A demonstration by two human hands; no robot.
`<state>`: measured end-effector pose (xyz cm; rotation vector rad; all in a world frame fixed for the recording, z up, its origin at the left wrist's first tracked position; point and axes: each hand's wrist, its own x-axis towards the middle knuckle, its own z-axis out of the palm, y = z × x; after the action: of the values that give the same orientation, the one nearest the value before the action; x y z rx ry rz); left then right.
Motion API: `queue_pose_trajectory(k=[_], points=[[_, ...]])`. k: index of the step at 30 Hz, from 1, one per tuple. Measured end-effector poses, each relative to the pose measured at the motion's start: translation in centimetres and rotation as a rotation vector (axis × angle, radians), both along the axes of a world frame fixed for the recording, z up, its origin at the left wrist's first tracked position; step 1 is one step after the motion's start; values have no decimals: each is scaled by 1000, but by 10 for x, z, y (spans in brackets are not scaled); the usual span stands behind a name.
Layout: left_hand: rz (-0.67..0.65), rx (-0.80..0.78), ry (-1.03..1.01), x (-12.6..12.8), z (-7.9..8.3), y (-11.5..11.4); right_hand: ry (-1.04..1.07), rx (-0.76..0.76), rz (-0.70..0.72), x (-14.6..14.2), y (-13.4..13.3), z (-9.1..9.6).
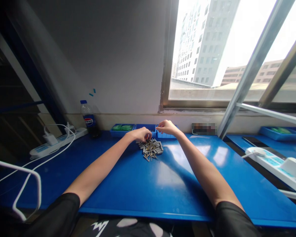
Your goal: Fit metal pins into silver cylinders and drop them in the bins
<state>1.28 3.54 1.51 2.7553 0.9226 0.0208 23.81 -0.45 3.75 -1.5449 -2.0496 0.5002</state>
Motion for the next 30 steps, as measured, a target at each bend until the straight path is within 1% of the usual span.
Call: queue_pose_trajectory(k=[3,6,9,12,17,23,27,30], points=[[-8,-20,-17,0,5,0,6,-1,10,0,-2,1],[-19,-74,-58,-4,13,-1,10,-7,35,-1,-1,0],[-27,-126,-134,-10,21,-1,13,-9,65,-1,2,-3],[-21,-165,-244,-16,25,3,11,-14,93,1,5,-6],[-8,-179,-461,-19,27,6,1,-48,177,2,4,-5],[-1,-195,-568,-17,28,4,-39,-108,332,-2,-1,0],[-5,-231,-616,-17,26,6,56,-142,394,-4,-1,0],[-7,-262,-654,-17,25,8,123,-145,396,-4,1,-1]])
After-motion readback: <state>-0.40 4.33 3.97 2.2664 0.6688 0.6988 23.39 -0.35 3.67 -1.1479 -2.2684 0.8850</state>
